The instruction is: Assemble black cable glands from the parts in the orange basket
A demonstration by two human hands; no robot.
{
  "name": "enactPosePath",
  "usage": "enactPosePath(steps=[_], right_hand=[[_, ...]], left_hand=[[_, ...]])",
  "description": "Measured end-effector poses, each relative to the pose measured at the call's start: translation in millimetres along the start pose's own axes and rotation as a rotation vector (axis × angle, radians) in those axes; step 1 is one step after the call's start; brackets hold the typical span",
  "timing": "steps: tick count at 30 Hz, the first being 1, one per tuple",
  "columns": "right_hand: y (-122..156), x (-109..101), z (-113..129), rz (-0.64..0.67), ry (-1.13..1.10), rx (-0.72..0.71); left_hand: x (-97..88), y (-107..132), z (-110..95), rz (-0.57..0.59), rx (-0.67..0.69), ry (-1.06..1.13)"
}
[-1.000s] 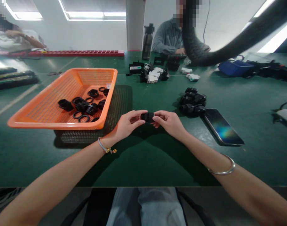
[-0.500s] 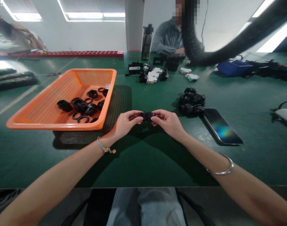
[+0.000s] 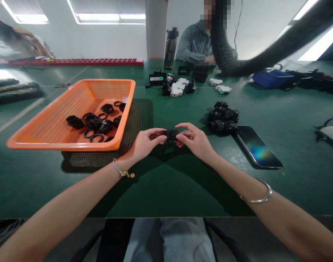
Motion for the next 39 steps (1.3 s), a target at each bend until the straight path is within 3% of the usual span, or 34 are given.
enactPosePath(steps=[9, 21, 39], right_hand=[[4, 0, 8, 0.005, 0.115, -0.093], [-3, 2, -8, 0.028, 0.04, 0.021], [-4, 5, -9, 0.032, 0.107, 0.035]], left_hand=[[-1.8, -1, 2, -0.003, -0.015, 0.003], [-5.0, -1, -2, -0.023, 0.007, -0.035], [-7.5, 1, -6, -0.023, 0.01, -0.069]])
Point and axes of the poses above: each hand's wrist, its own y-axis away from the middle knuckle, its own x-axis out of the palm, z = x × y, the point moved 10 cm from there along -y, towards the middle knuckle, and after that the axes turned 14 degrees about x, right-handed, at the moved point
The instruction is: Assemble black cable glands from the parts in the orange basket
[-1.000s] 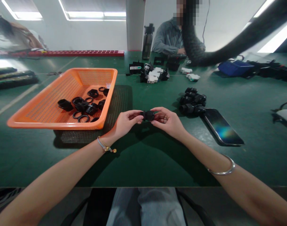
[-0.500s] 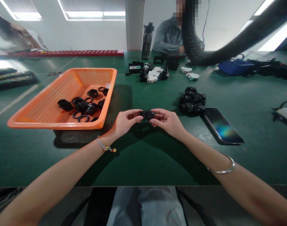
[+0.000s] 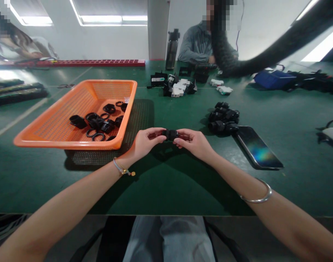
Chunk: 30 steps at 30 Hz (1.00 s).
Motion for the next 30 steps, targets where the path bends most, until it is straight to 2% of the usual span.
enactPosePath(steps=[12, 22, 30], right_hand=[[-4, -6, 8, -0.097, -0.006, -0.092], [-1, -5, 21, -0.051, 0.06, -0.216], [-9, -8, 14, -0.067, 0.07, -0.189]], left_hand=[[-1.6, -4, 9, -0.044, -0.048, 0.065], [-1.6, -6, 8, -0.044, -0.054, 0.062], [-1.7, -10, 13, -0.041, -0.058, 0.068]])
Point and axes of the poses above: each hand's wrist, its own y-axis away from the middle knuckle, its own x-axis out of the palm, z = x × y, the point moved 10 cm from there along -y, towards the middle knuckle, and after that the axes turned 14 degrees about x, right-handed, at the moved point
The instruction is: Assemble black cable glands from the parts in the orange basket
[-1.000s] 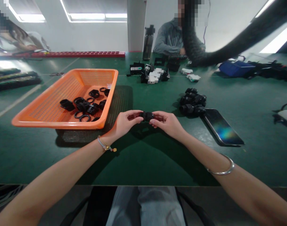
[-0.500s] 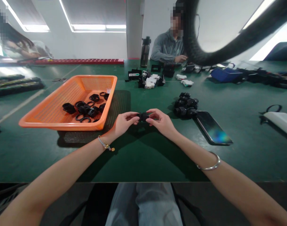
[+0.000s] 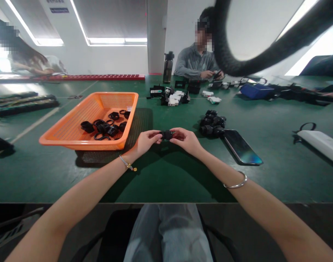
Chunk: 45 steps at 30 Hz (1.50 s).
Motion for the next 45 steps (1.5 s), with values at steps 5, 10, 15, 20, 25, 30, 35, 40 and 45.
enactPosePath(steps=[5, 10, 15, 20, 25, 30, 35, 40, 45], right_hand=[[-2, -3, -1, -0.022, 0.017, 0.011], [-2, -4, -2, -0.036, 0.063, 0.018], [-3, -4, -2, -0.048, 0.094, 0.018], [-3, -3, -5, -0.042, 0.078, 0.053], [0, 3, -2, -0.012, 0.089, 0.068], [0, 1, -1, -0.036, 0.133, 0.075], [0, -7, 6, -0.095, 0.191, 0.002], [6, -6, 21, -0.09, 0.2, -0.165], [13, -5, 33, -0.105, 0.244, -0.302]], left_hand=[[1.5, 0, -2, -0.001, -0.003, 0.017], [3.3, -1, -2, -0.01, 0.0, 0.023], [3.8, -1, -7, 0.015, 0.042, -0.021], [4.9, 1, -13, 0.032, 0.068, -0.047], [6.3, 0, -14, 0.025, 0.061, -0.038], [7.1, 0, -11, 0.014, 0.046, -0.019], [5.6, -1, -8, -0.002, 0.035, -0.012], [4.9, -2, -5, 0.007, 0.043, -0.017], [5.8, -4, -3, 0.022, 0.044, -0.025]])
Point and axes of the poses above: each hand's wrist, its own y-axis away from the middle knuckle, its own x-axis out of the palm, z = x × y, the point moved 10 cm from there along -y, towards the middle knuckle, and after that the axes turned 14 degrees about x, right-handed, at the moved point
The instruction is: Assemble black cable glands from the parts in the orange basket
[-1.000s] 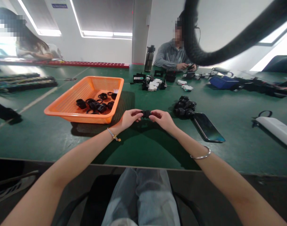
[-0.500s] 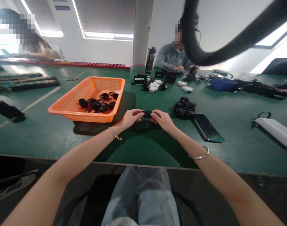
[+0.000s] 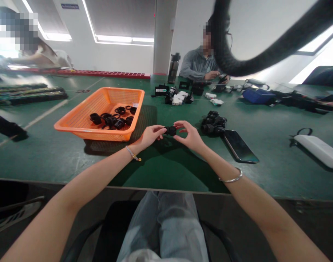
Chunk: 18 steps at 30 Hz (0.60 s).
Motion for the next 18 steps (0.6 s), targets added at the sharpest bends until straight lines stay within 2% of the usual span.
enactPosePath(steps=[5, 18], right_hand=[[0.3, -0.4, 2.2, 0.001, 0.046, -0.026], [-2.3, -0.3, -7.5, 0.001, 0.067, 0.061]], left_hand=[[0.0, -0.2, 0.1, -0.001, -0.004, 0.0], [0.1, 0.2, -1.0, 0.01, 0.019, -0.017]])
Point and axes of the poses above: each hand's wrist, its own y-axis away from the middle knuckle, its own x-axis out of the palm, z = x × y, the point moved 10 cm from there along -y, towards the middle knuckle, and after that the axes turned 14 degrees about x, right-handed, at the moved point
